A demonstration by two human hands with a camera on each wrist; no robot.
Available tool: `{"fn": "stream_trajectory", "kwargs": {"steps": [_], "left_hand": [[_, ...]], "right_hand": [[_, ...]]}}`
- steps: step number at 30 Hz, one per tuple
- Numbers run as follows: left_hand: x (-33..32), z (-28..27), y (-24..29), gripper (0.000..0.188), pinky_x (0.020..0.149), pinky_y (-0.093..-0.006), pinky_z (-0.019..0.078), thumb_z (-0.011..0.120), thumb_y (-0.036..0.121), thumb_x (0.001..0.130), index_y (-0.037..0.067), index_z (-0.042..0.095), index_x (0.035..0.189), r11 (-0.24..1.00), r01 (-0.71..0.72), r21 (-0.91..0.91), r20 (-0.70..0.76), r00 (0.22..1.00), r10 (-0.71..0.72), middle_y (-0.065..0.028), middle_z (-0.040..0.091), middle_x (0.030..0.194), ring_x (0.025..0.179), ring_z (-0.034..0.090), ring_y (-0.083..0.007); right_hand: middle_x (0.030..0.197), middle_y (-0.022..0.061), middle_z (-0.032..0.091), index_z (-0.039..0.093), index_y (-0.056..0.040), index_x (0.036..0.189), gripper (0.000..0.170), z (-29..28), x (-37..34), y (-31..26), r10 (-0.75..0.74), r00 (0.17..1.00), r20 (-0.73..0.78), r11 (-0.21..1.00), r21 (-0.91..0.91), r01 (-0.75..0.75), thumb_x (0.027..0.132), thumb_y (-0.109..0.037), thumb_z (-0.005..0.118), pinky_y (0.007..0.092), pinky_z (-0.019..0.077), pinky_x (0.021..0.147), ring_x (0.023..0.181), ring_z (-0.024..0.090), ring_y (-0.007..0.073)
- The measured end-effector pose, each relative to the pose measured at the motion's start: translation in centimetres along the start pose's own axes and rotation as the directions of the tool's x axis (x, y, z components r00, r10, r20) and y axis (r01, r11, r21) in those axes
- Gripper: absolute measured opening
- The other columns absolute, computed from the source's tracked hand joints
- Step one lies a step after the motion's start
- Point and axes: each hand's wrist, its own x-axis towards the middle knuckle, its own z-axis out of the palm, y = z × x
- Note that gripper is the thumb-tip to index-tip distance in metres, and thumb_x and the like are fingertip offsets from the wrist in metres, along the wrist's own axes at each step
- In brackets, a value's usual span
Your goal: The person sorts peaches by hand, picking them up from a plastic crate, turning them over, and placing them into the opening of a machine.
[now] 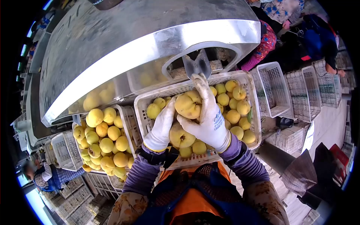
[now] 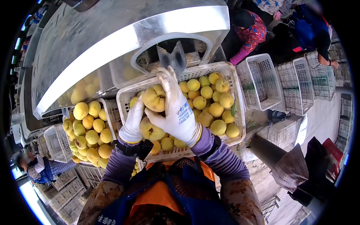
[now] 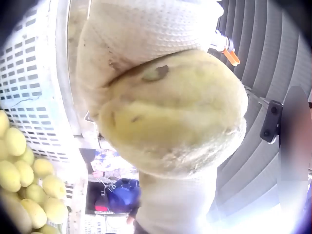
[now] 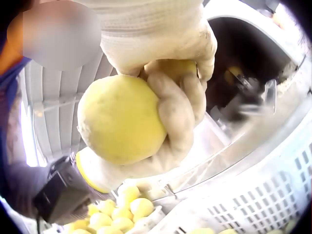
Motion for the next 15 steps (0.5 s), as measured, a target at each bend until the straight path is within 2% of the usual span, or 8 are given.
{"fn": "stream_trajectory", "kwargs": {"steps": [2, 3, 6, 7, 8, 11, 13, 15], "left_hand": [[0.6, 0.2, 0.6, 0.053, 0.113, -0.0371, 0.0385, 0.042, 0.032, 0.107, -0.004, 0.040, 0.147, 0.926, -0.233, 0.296, 0.022, 0.971, 0.238, -0.0217, 0.053, 0.143, 0.132, 0.052, -0.0301], [2.0, 0.6, 1.7, 0.050, 0.106, -0.0368, 0.0456, 0.042, 0.030, 0.107, -0.005, 0.043, 0.144, 0.987, -0.128, 0.100, -0.011, 0.992, 0.130, -0.0217, 0.058, 0.136, 0.121, 0.060, -0.0321], [2.3, 1.2, -1.0, 0.049, 0.096, -0.0366, 0.0530, 0.042, 0.033, 0.108, -0.005, 0.047, 0.139, 0.801, -0.292, 0.523, -0.148, 0.894, 0.422, -0.0190, 0.064, 0.123, 0.106, 0.067, -0.0300], [2.5, 1.5, -0.4, 0.052, 0.091, -0.0359, 0.0550, 0.042, 0.038, 0.108, -0.004, 0.049, 0.138, 0.965, -0.189, 0.183, -0.161, 0.962, 0.219, -0.0177, 0.066, 0.115, 0.100, 0.068, -0.0282], [2.7, 1.7, 0.1, 0.055, 0.086, -0.0352, 0.0570, 0.042, 0.043, 0.107, -0.003, 0.050, 0.136, 0.984, -0.035, -0.175, -0.166, 0.986, 0.005, -0.0164, 0.068, 0.108, 0.094, 0.069, -0.0263], [2.1, 2.0, -1.6, 0.059, 0.084, -0.0350, 0.0575, 0.042, 0.047, 0.106, -0.003, 0.050, 0.138, 0.548, 0.368, -0.752, 0.044, 0.856, -0.515, -0.0164, 0.067, 0.105, 0.094, 0.068, -0.0252], [1.6, 1.9, -1.0, 0.059, 0.084, -0.0342, 0.0575, 0.042, 0.047, 0.107, -0.003, 0.050, 0.138, 0.644, 0.305, -0.702, -0.014, 0.897, -0.441, -0.0167, 0.066, 0.106, 0.095, 0.068, -0.0250], [1.8, 1.1, -2.2, 0.057, 0.090, -0.0415, 0.0567, 0.042, 0.047, 0.106, -0.001, 0.050, 0.138, 0.453, 0.369, -0.811, 0.098, 0.851, -0.516, -0.0185, 0.065, 0.115, 0.104, 0.066, -0.0291]], "right_hand": [[0.141, 0.0271, 0.049, 0.043, 0.0032, 0.140, 0.077, 0.1, 0.7, -0.2, 0.060, 0.989, -0.138, 0.996, 0.076, -0.050, 0.075, -0.014, 0.080, 0.0481, 0.0365, 0.115, 0.139, 0.043, 0.0453], [0.138, 0.0276, 0.051, 0.043, 0.0042, 0.140, 0.077, -0.4, 1.3, 0.0, 0.088, 0.993, -0.082, 0.990, 0.120, -0.077, 0.076, -0.015, 0.080, 0.0470, 0.0380, 0.114, 0.135, 0.046, 0.0442], [0.135, 0.0216, 0.056, 0.044, 0.0033, 0.140, 0.076, 0.3, 4.0, 2.2, 0.068, 0.982, -0.177, 0.998, 0.003, -0.069, 0.074, -0.009, 0.081, 0.0409, 0.0453, 0.107, 0.125, 0.057, 0.0341], [0.132, 0.0240, 0.056, 0.044, 0.0040, 0.139, 0.074, 1.2, 4.9, 4.8, -0.048, 0.971, -0.234, 0.967, -0.253, -0.013, 0.075, -0.012, 0.080, 0.0434, 0.0466, 0.104, 0.120, 0.058, 0.0388], [0.131, 0.0266, 0.055, 0.043, 0.0052, 0.137, 0.074, 1.8, 5.5, 7.1, -0.026, 0.978, -0.206, 0.918, -0.393, -0.058, 0.076, -0.015, 0.078, 0.0459, 0.0465, 0.104, 0.119, 0.056, 0.0426], [0.132, 0.0307, 0.051, 0.046, 0.0051, 0.132, 0.068, 3.2, 6.6, 10.1, 0.046, 0.972, -0.230, 0.917, -0.377, -0.132, 0.076, -0.015, 0.077, 0.0501, 0.0437, 0.107, 0.128, 0.048, 0.0478], [0.130, 0.0309, 0.052, 0.047, 0.0053, 0.129, 0.064, 4.2, 7.7, 10.4, 0.077, 0.960, -0.269, 0.907, -0.380, -0.179, 0.076, -0.015, 0.077, 0.0513, 0.0456, 0.103, 0.123, 0.051, 0.0478], [0.123, 0.0305, 0.054, 0.052, 0.0057, 0.117, 0.052, 4.4, 9.5, 10.9, 0.128, 0.963, -0.239, 0.885, -0.411, -0.219, 0.076, -0.018, 0.075, 0.0505, 0.0493, 0.091, 0.112, 0.055, 0.0445]]}}
